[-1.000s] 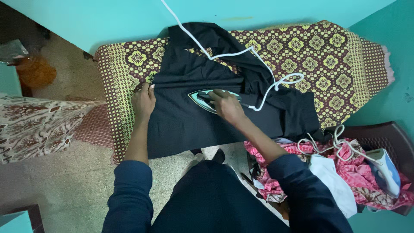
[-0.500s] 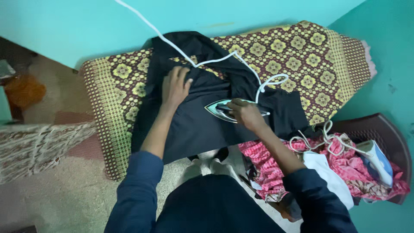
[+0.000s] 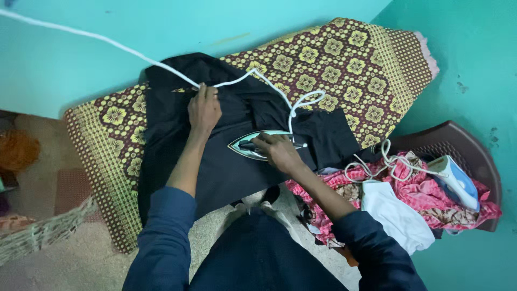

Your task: The person irons a black shirt on a patterned table using an electric iron. They smooth the fabric, iron different sections, and flip the shirt to iron the other side. The person adjusts the shirt's position multiple times to ensure even ironing.

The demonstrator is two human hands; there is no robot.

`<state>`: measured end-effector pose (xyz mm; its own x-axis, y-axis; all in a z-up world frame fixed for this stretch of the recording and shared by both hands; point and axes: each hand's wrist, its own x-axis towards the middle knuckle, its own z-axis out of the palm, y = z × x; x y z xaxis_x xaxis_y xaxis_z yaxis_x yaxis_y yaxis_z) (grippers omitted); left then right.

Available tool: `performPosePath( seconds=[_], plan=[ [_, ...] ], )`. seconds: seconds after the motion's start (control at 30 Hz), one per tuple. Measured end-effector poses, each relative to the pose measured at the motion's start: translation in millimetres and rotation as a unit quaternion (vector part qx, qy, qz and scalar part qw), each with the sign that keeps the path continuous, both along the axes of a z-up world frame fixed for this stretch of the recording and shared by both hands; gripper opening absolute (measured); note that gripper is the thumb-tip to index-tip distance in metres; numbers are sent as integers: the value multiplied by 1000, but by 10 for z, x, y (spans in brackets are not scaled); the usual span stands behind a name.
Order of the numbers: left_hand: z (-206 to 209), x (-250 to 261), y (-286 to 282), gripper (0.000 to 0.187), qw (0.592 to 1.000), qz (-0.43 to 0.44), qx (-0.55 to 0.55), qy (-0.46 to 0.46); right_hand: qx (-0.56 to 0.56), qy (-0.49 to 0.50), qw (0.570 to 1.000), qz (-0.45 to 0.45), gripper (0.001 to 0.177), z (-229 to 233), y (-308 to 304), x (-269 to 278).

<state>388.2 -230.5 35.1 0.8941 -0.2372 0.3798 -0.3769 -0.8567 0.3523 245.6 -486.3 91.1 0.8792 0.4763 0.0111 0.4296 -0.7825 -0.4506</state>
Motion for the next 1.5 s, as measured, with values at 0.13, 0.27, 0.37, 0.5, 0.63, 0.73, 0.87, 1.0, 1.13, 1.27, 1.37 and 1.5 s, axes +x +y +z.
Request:
performPosePath(
  seconds=[0.13, 0.27, 0.37, 0.5, 0.63, 0.73, 0.87, 1.0, 1.13, 1.27, 1.37, 1.5],
  plan=[
    [328, 40, -660, 24, 989, -110, -90, 37, 11, 17, 1000, -2, 45, 5, -49, -7],
    [235, 96, -1442, 48, 954, -259, -123, 83, 20, 24, 999, -6, 42, 3, -123, -61],
    [-125, 194, -1887, 47, 948, -292, -63, 108, 14, 15, 1000, 2, 49, -6, -217, -124],
    [-366, 416, -2214, 16, 929, -293, 122, 191, 29, 20, 999, -23, 47, -20, -306, -182],
    [-136, 565, -2210, 30, 890, -338, 168, 255, 13, -1, 1000, -26, 49, -44, -337, -213],
    [21, 550, -2223, 24, 886, -323, 249, 222, 5, -2, 1000, -30, 48, -62, -333, -225],
    [144, 626, -2139, 14, 943, -296, 79, 132, 11, -10, 999, -35, 49, -68, -318, -220],
    [355, 947, -2118, 13, 969, -186, -118, 111, -15, 5, 999, -37, 51, -47, -271, -190],
    [440, 1037, -1945, 70, 963, -242, -94, 75, -21, -18, 999, -46, 54, -61, -265, -113],
    [425, 759, -1637, 55, 957, -236, -26, 166, -58, -26, 997, -40, 53, -90, -393, -79],
    [489, 457, -1315, 33, 965, -210, -120, 105, -14, 1, 998, -61, 47, -89, -663, -99],
    [543, 17, -700, 16, 970, -144, -187, 52, 3, -20, 997, -76, 45, -44, -739, -141]
  ],
)
